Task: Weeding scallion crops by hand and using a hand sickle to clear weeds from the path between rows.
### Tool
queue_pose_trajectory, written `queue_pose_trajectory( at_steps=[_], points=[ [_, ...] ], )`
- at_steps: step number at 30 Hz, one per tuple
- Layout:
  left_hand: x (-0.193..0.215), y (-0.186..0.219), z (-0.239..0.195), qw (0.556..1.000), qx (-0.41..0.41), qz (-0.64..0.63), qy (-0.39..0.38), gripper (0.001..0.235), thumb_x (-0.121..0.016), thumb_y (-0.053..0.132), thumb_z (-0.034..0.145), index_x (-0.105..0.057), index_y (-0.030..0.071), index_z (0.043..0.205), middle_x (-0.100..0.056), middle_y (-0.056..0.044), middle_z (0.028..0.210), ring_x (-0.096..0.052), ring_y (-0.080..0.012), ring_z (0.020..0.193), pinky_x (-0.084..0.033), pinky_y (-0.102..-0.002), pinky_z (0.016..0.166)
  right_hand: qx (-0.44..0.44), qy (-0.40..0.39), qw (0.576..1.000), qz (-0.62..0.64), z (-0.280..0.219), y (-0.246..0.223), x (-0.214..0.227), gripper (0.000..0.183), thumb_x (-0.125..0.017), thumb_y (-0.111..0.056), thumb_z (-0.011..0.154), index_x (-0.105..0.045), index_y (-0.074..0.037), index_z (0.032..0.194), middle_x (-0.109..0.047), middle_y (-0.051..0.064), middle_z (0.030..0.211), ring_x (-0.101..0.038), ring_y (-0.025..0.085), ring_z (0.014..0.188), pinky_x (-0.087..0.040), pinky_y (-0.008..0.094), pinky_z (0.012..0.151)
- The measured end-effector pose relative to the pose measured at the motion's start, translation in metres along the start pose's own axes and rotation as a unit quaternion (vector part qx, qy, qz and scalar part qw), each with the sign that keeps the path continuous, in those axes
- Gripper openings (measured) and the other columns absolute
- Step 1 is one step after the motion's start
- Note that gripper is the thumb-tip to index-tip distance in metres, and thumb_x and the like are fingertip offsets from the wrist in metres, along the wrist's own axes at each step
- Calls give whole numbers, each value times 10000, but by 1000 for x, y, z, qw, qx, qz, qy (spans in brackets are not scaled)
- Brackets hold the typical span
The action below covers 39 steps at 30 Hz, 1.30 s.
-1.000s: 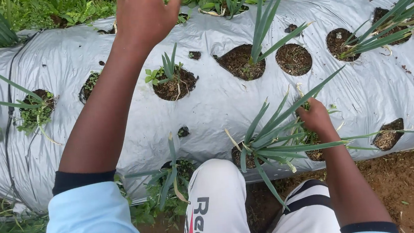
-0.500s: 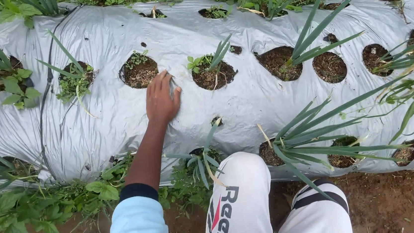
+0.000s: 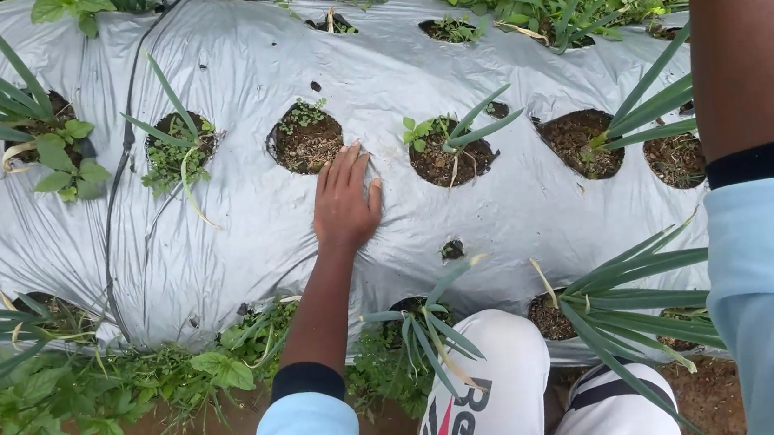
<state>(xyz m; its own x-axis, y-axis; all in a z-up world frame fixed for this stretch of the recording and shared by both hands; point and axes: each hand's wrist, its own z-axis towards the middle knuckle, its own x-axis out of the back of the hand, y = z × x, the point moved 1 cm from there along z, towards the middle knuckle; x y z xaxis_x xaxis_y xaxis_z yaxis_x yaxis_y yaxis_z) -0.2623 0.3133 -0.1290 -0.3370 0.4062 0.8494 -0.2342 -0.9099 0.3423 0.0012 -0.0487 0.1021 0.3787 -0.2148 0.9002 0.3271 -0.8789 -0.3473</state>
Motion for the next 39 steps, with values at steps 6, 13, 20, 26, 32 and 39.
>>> queue_pose_trajectory(
  at_steps=[6, 13, 20, 26, 32, 39],
  points=[
    [11, 4, 3, 997, 30, -25, -72, 549, -424, 359, 1034, -521, 81, 1497, -464, -75, 1607, -384, -237, 1504, -229, -435, 1258, -20, -127, 986, -105, 30, -82, -106, 282, -601, -296, 1030, -747, -198, 1251, -810, 90, 872, -682, 261, 1079, -140, 559, 1252],
    [-1, 0, 0, 1000, -2, 1, 22, 452, -490, 354, 1010, -616, 110, 1370, -577, -93, 1474, -512, -244, 1416, -333, -433, 1210, -26, -118, 990, 72, 35, -51, -186, 212, -803, -379, 871, -840, -178, 929, -758, 135, 754, -709, 390, 714, -553, 471, 817],
    [0, 1, -2, 1000, 3, 3, 16, 454, -494, 353, 1006, -600, 123, 1383, -565, -83, 1486, -508, -236, 1419, -338, -436, 1204, -61, -173, 983, 9, 30, -83, -185, 337, -808, -424, 821, -831, -88, 821, -751, 157, 676, -724, 366, 607, -599, 441, 641],
    [-2, 0, -1, 1000, 10, 9, 15, 456, -502, 355, 999, -592, 132, 1386, -562, -78, 1488, -505, -232, 1421, -339, -439, 1207, -37, -202, 978, -49, 73, -56, -210, 454, -797, -492, 840, -818, -47, 750, -739, 179, 616, -717, 336, 516, -616, 445, 562],
    [-1, 0, -2, 1000, 12, 6, 8, 466, -501, 344, 985, -589, 136, 1393, -558, -79, 1494, -498, -231, 1428, -328, -442, 1216, 5, -172, 984, -44, 81, -31, -231, 302, -768, -284, 842, -749, -79, 621, -648, 149, 543, -644, 372, 506, -525, 456, 529],
    [-3, 0, -2, 1000, 12, 0, 10, 482, -517, 325, 967, -577, 141, 1408, -546, -76, 1508, -485, -229, 1439, -320, -443, 1223, 41, -192, 974, 111, 66, -30, -211, 406, -677, -210, 916, -586, -128, 530, -483, 51, 449, -409, 199, 456, -408, 410, 519]
  ],
)
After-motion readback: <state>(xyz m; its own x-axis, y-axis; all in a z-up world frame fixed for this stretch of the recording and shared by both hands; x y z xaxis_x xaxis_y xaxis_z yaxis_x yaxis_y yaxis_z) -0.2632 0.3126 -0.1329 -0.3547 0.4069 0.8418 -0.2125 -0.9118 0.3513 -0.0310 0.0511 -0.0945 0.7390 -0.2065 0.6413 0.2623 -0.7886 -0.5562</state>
